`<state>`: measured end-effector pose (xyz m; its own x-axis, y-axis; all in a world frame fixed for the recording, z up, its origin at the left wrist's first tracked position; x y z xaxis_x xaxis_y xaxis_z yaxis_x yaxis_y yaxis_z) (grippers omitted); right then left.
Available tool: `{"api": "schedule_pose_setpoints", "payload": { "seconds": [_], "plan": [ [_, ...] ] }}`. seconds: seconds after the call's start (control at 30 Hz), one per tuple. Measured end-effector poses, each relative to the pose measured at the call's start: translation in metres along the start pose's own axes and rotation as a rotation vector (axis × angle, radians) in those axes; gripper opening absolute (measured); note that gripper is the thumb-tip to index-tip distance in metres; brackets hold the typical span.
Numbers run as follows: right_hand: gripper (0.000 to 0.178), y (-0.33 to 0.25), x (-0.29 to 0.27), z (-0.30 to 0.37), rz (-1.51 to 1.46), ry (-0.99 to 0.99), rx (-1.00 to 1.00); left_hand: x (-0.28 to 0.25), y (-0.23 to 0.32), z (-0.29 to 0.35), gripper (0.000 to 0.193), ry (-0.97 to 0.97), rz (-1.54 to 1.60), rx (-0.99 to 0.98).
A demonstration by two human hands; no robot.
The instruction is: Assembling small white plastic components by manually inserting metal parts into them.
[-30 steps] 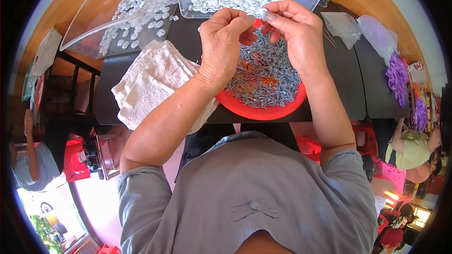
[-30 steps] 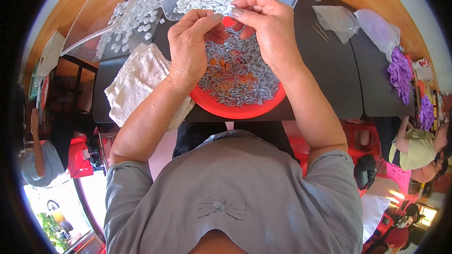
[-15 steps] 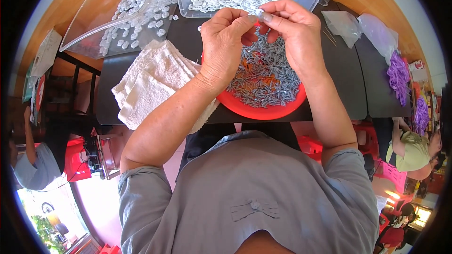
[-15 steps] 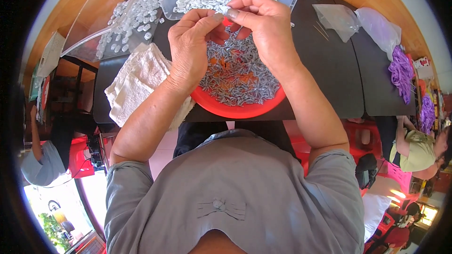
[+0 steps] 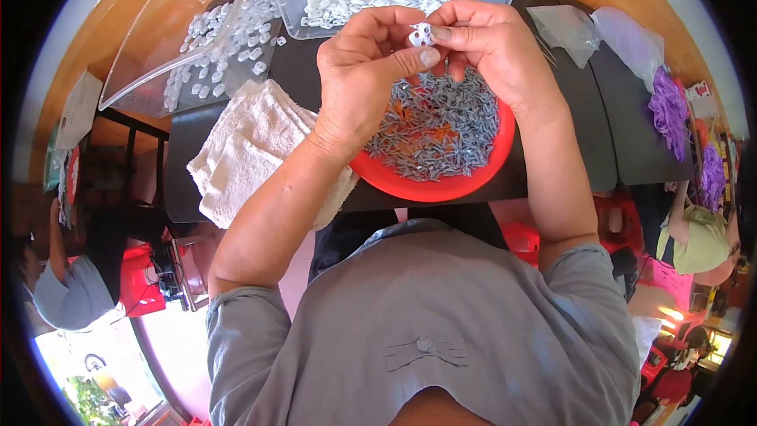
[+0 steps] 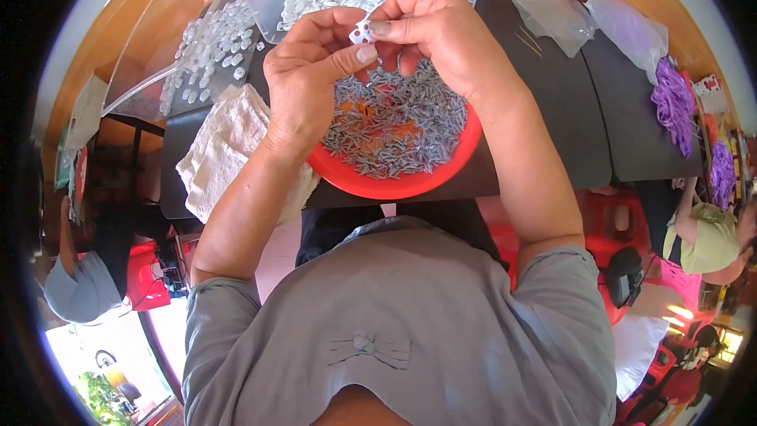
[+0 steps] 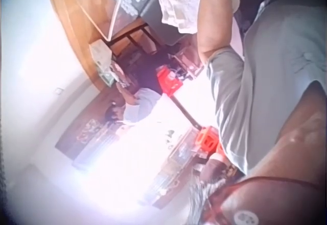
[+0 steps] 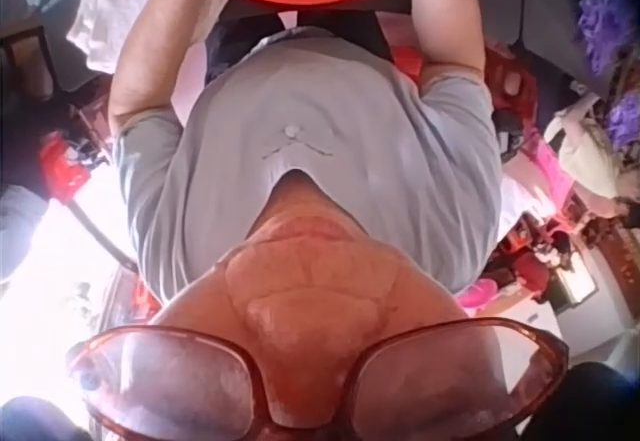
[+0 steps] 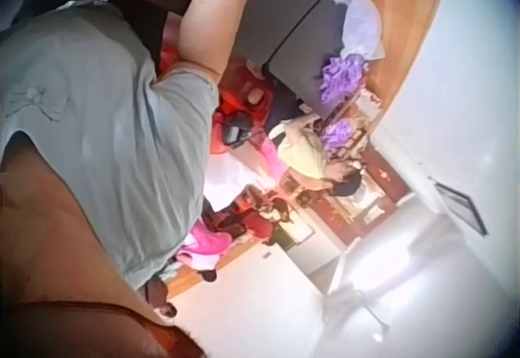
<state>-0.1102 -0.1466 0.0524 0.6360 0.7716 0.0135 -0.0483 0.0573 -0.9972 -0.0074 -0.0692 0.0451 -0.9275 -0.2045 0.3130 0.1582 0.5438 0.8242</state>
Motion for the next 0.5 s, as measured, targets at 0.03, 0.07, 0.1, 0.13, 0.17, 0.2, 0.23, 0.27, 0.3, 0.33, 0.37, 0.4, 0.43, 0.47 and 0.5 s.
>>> {"api": "schedule_pose_setpoints", "payload": {
  "seconds": [0.03, 0.07, 0.1, 0.13, 0.17, 0.2, 0.23, 0.27, 0.3, 0.33, 0.37, 0.4, 0.43, 0.47, 0.5],
  "plan": [
    [0.018, 0.000, 0.002, 0.000, 0.043, -0.050, 0.017, 0.001, 0.000, 0.000, 0.022, -0.005, -0.001, -0.005],
    [0.020, 0.001, 0.005, 0.001, 0.086, -0.100, 0.035, 0.006, 0.002, 0.001, 0.027, -0.050, -0.029, 0.016],
    [0.020, -0.001, 0.002, 0.001, 0.080, -0.096, 0.035, 0.010, 0.004, 0.001, 0.031, -0.094, -0.056, 0.037],
    [0.021, -0.001, 0.004, 0.001, 0.110, -0.126, 0.039, 0.011, 0.003, 0.002, 0.031, -0.099, -0.057, 0.032],
    [0.022, -0.001, 0.006, 0.003, 0.139, -0.157, 0.042, 0.013, 0.005, 0.003, 0.032, -0.121, -0.044, 0.046],
    [0.022, 0.000, 0.006, 0.004, 0.133, -0.153, 0.042, 0.015, 0.007, 0.003, 0.033, -0.143, -0.030, 0.061],
    [0.022, 0.000, 0.007, 0.004, 0.118, -0.144, 0.049, 0.015, 0.005, 0.004, 0.033, -0.148, -0.031, 0.058],
    [0.023, 0.000, 0.008, 0.004, 0.104, -0.135, 0.057, 0.012, 0.005, 0.004, 0.033, -0.132, -0.045, 0.084],
    [0.023, -0.001, 0.009, 0.005, 0.101, -0.132, 0.056, 0.010, 0.007, 0.004, 0.033, -0.115, -0.060, 0.110],
    [0.023, -0.001, 0.009, 0.006, 0.096, -0.129, 0.059, 0.010, 0.007, 0.004, 0.033, -0.118, -0.060, 0.107],
    [0.023, -0.001, 0.010, 0.006, 0.091, -0.127, 0.061, 0.009, 0.007, 0.004, 0.033, -0.117, -0.088, 0.092],
    [0.023, -0.001, 0.009, 0.006, 0.089, -0.124, 0.062, 0.008, 0.007, 0.004, 0.033, -0.115, -0.116, 0.076],
    [0.023, 0.001, 0.008, 0.006, 0.097, -0.119, 0.073, 0.009, 0.008, 0.005, 0.033, -0.118, -0.116, 0.075],
    [0.023, 0.002, 0.008, 0.006, 0.106, -0.115, 0.085, 0.009, 0.010, 0.005, 0.032, -0.109, -0.123, 0.071],
    [0.023, 0.003, 0.008, 0.006, 0.104, -0.113, 0.085, 0.008, 0.011, 0.006, 0.032, -0.100, -0.129, 0.067]
  ]
}}
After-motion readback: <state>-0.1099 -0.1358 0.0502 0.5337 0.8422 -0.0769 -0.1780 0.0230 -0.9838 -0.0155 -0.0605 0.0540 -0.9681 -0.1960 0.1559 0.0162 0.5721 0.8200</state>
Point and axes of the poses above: each hand's wrist, its own z-axis away from the middle knuckle, its own x-axis out of the palm, y = z × x, the point moved 10 cm from there along -z, towards the middle knuckle, and after that the axes turned 10 degrees about x, right-handed, at the moved point
